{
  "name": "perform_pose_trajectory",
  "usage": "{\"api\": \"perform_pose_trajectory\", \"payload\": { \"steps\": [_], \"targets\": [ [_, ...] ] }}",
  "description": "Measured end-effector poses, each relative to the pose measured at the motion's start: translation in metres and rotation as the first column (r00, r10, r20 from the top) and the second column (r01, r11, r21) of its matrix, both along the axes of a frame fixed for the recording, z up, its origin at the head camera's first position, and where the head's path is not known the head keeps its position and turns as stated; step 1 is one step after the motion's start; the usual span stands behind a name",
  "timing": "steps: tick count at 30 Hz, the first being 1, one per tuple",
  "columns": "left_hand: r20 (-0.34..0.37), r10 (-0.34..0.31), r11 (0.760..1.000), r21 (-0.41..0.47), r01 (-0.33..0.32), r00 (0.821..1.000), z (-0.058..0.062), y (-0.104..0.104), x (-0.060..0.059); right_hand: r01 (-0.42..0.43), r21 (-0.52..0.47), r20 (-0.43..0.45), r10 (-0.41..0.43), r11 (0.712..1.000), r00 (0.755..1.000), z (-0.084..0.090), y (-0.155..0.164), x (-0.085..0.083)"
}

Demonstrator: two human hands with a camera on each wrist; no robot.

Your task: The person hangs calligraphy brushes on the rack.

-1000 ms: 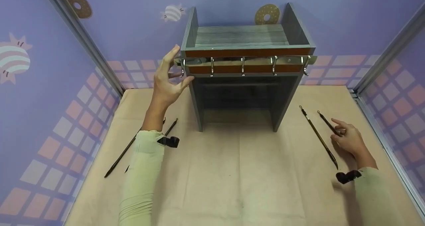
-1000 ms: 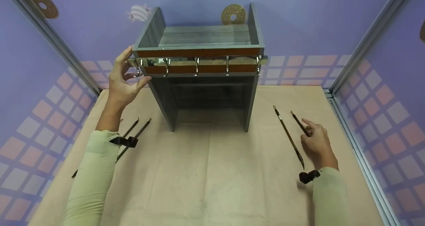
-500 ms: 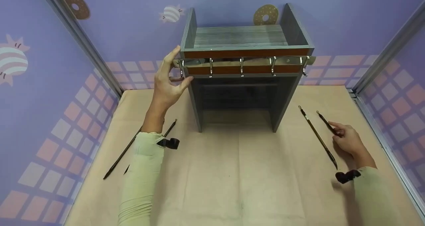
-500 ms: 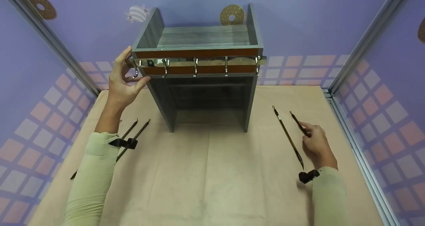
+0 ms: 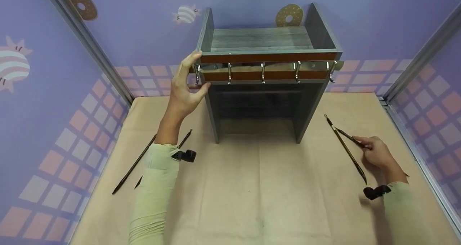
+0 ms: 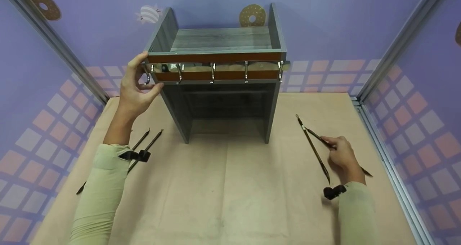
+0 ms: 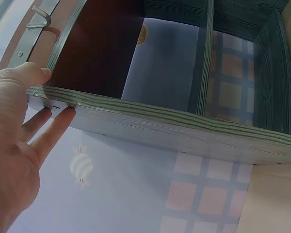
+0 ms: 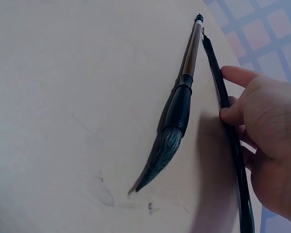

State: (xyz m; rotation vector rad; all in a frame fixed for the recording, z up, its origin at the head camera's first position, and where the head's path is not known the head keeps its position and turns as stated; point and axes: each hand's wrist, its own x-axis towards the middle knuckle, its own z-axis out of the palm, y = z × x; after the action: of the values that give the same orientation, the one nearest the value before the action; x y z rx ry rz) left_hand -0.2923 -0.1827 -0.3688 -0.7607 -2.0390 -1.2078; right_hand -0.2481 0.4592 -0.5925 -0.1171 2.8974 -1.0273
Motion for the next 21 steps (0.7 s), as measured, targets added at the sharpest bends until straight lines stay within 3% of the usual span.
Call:
{"api": "perform_pose_trajectory", "payload": {
  "steps": [12, 21],
  "targets": [
    [0.066, -0.013, 1.0, 0.007, 0.012, 0.998, -0.002, -0.001, 0.003, -0.001, 0.016, -0.023, 0.001, 1.0, 1.0, 0.0, -0.001, 0.0],
    [0.071, -0.015, 1.0, 0.011, 0.014, 0.997, -0.002, 0.001, 0.001, 0.013, 0.006, -0.059, -0.013, 1.0, 0.998, 0.011, -0.001, -0.001]
  ]
}}
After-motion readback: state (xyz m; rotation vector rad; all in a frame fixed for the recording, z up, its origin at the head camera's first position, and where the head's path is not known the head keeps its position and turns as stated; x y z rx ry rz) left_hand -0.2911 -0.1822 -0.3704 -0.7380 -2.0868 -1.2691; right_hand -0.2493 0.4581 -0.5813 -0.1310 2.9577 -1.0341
